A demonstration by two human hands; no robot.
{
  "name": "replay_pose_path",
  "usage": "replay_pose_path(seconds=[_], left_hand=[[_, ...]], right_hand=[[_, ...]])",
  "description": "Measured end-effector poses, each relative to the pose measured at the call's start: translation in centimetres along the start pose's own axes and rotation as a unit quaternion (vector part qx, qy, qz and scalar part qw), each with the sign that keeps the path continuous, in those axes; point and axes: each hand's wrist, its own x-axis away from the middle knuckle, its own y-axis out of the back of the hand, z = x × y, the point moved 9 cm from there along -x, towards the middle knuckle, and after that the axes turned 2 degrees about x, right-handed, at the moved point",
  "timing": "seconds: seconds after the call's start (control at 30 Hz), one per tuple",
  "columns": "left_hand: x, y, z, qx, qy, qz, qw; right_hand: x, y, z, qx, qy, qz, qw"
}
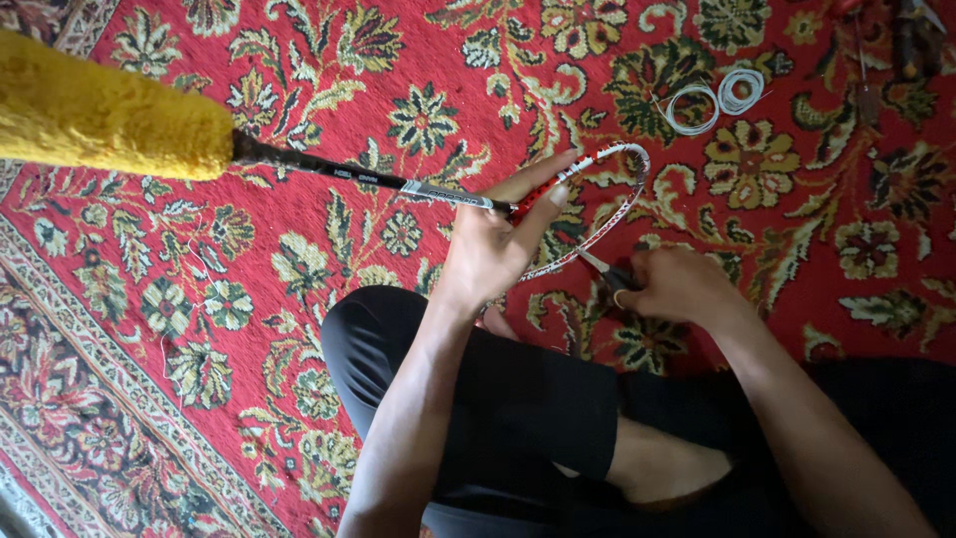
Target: The person sits on a carpet and uses a pair of scissors to cut the white strings on a badminton racket frame. After cutting the strings, the person gathers the cut pieces and coils them into loops on the floor.
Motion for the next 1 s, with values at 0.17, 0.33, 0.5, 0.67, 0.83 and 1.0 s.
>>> replay_pose_path(seconds=[0.17,0.33,0.5,0.67,0.83,1.0], left_hand=[[-0.1,-0.2,-0.3,0.019,-0.007,0.005,1.000],[0.2,0.0,-0.4,0.009,-0.019,0.004,1.000],[0.0,1.8,0.7,-0.106,-0.092,0.013,0.990],[-0.2,2.4,-0.7,-0.187,-0.137,-0.001,0.973],[-1.0,1.5,-2.4,-0.222,-0.200,-0.033,0.954],[-3.6,1.1,-0.5,-0.194,-0.031,0.017,0.980]], right_hand=[[-0.3,-1.1,0.3,-0.046,0.024,0.012,0.999],[0.5,-0.4,0.7,-0.053,0.035,0.011,0.998],[2.9,2.5,-0.9,-0.107,0.015,-0.007,0.994],[5.9,5.2,-4.5,-0.117,-0.092,0.079,0.986],[6.1,6.2,-9.1,-0.112,-0.112,0.017,0.987],[6.1,7.4,-11.5,-0.057,-0.091,-0.074,0.991]])
